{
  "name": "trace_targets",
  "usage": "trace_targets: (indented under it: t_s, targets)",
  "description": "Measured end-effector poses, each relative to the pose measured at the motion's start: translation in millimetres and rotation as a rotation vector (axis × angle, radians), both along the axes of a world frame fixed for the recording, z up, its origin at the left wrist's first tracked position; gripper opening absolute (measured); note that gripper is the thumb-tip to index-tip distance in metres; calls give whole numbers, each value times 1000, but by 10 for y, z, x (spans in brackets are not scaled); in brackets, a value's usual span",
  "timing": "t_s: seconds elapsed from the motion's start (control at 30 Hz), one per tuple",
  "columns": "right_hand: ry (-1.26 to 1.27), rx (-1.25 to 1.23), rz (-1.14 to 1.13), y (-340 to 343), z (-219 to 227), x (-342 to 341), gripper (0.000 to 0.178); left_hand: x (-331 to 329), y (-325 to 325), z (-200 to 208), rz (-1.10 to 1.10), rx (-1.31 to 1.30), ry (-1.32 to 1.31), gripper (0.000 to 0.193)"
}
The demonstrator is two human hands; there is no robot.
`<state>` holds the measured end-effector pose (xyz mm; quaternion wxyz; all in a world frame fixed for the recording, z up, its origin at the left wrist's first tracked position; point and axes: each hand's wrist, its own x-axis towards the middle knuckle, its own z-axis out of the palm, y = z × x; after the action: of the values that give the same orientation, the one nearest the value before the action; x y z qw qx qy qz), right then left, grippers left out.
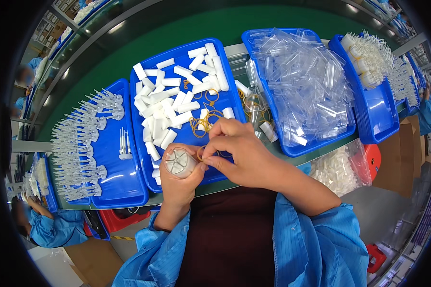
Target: The person assembles component sets by attaching white cylinders onto the pins of a base, sliding clear plastic sleeves over the cylinders, securing the bundle with a rubber band, and placing it onto a tray.
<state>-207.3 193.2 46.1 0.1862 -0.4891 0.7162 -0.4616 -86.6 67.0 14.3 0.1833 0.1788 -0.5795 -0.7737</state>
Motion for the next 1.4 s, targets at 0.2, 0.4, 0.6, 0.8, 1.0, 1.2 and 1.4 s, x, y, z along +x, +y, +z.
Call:
trace_targets:
  t_s: [0.2, 0.4, 0.6, 0.8, 1.0, 1.2, 1.4]
  targets:
    - [-181, -62, 15, 68, -19, 52, 9, 3, -2, -10, -30, 91, 144, 33]
    - [-184, -24, -1, 128, 3, 116, 6, 33, 30, 8, -45, -300, 174, 33]
    - [-151, -63, -57, 165, 35, 137, 8, 33, 54, 12, -101, -36, 25, 31]
    - [-228, -72, -42, 198, 14, 161, 7, 9, 47, -9, -193, 177, 29, 31]
    - [-1074, -127, 239, 254, -50, 141, 16, 106, 11, 26, -645, 871, 448, 25]
    - [-1458, -467, 151, 338, -24, 66, 27, -15, -126, 243, -849, 571, 998, 22]
    - [104, -122, -205, 275, 28, 191, 5, 90, -37, 267, -252, 149, 201, 36]
